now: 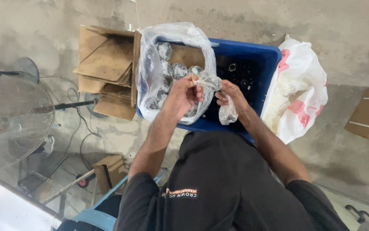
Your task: The person unwraps bubble-wrapped metal components from a bin, loads them one at a time into the stations of a multi-spindle machine, and pulls a red-handled lever to run the machine. They use scissors to trim material, remove finished components, and wrap them in bubble wrap in the bin.
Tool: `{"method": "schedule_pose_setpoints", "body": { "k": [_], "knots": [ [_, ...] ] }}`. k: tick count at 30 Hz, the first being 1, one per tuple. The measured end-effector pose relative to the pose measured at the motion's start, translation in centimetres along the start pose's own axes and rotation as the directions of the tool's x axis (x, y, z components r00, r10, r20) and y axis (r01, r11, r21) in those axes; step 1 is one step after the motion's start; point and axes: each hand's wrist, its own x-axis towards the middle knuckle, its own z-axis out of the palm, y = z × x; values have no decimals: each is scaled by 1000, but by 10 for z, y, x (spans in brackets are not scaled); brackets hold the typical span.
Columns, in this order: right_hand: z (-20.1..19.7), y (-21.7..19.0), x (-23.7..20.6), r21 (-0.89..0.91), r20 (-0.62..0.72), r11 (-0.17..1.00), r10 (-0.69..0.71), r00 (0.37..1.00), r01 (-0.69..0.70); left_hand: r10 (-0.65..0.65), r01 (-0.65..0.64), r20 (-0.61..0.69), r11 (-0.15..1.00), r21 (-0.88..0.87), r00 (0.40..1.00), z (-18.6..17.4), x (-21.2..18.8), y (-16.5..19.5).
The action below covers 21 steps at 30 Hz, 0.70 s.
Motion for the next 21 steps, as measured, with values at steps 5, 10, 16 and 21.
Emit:
{"method": "schedule_pose_setpoints", "body": {
  "k": [5, 10, 16, 21],
  "knots": [
    [-34, 22, -24, -253, -112, 966, 22, 993, -50, -133, 110, 41, 928, 355, 990, -45, -12, -55],
    [-52, 27, -49, -933, -189, 327, -98, 977, -148, 158, 51, -49, -8, 999, 986, -119, 3, -68],
    [-51, 2, -58, -976, -148, 179, -146, 978, -122, 584, 308, -227, -41, 951, 779, -153, 80, 16],
    [-39, -17, -60, -886, -295, 394, -71, 953, -245, 715, 489, -287, -88, 868, 638, -159, 141, 83]
  ]
}}
